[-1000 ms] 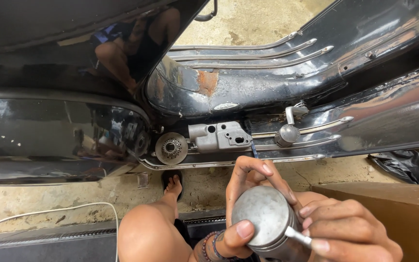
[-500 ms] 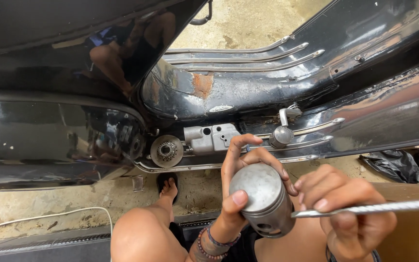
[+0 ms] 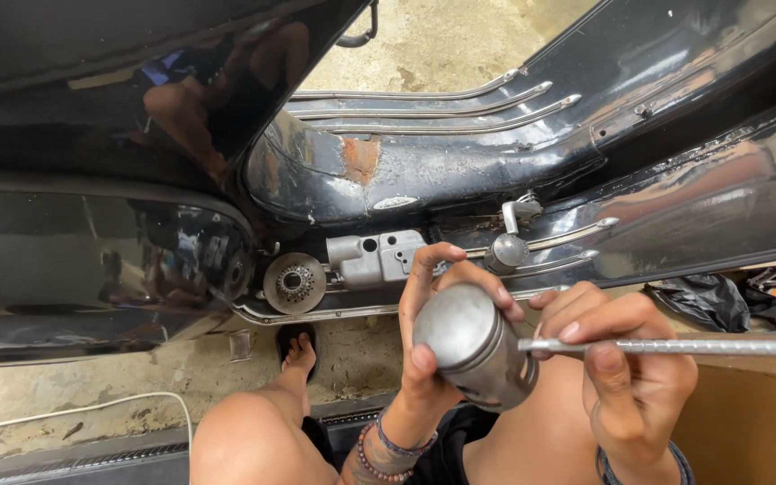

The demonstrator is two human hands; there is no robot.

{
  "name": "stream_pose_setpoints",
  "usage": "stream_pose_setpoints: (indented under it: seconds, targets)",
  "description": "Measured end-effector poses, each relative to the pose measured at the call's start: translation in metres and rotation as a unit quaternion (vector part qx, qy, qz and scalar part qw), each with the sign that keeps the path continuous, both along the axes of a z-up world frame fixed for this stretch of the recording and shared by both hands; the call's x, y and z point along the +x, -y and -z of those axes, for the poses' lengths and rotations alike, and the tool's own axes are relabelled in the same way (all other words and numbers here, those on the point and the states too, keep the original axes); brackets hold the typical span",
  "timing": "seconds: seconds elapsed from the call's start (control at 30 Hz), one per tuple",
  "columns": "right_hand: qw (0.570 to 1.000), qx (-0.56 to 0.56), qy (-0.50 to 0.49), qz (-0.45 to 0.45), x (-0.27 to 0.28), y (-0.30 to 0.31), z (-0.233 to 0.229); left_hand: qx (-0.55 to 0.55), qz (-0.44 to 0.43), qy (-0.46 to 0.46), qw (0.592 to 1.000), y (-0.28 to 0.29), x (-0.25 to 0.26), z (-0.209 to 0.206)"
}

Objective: The person cleans a metal piston using a small brush and a metal rod. They scrub the top surface and sides of the piston, then use the rod to clean the internal holes and crevices.

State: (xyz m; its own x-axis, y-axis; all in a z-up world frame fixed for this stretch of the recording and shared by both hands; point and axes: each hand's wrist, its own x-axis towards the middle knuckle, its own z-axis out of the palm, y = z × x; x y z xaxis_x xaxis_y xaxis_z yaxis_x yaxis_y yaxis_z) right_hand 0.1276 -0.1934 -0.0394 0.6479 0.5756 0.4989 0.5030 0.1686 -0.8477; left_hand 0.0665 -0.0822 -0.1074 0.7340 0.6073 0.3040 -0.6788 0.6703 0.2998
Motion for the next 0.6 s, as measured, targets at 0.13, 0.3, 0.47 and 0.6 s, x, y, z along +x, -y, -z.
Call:
stream_pose_setpoints:
  seconds: [0.13,0.3,0.47,0.6]
  targets:
    - [0.999,0.008,0.024,-0.036,0.002,0.004,0.004,0.038,-0.006,-0.007,0.999,0.003,-0.002,0.004]
    - [0.998,0.019,0.036,-0.037,0.003,0.007,0.006,0.115,-0.003,-0.021,0.993,-0.003,-0.009,-0.010]
    - [0.997,0.021,0.055,-0.040,0.006,0.010,0.007,0.130,0.028,-0.010,0.991,-0.005,-0.012,-0.016]
    - [0.996,0.017,0.073,-0.055,0.005,0.011,0.006,0.131,0.053,-0.022,0.990,-0.007,-0.016,-0.020]
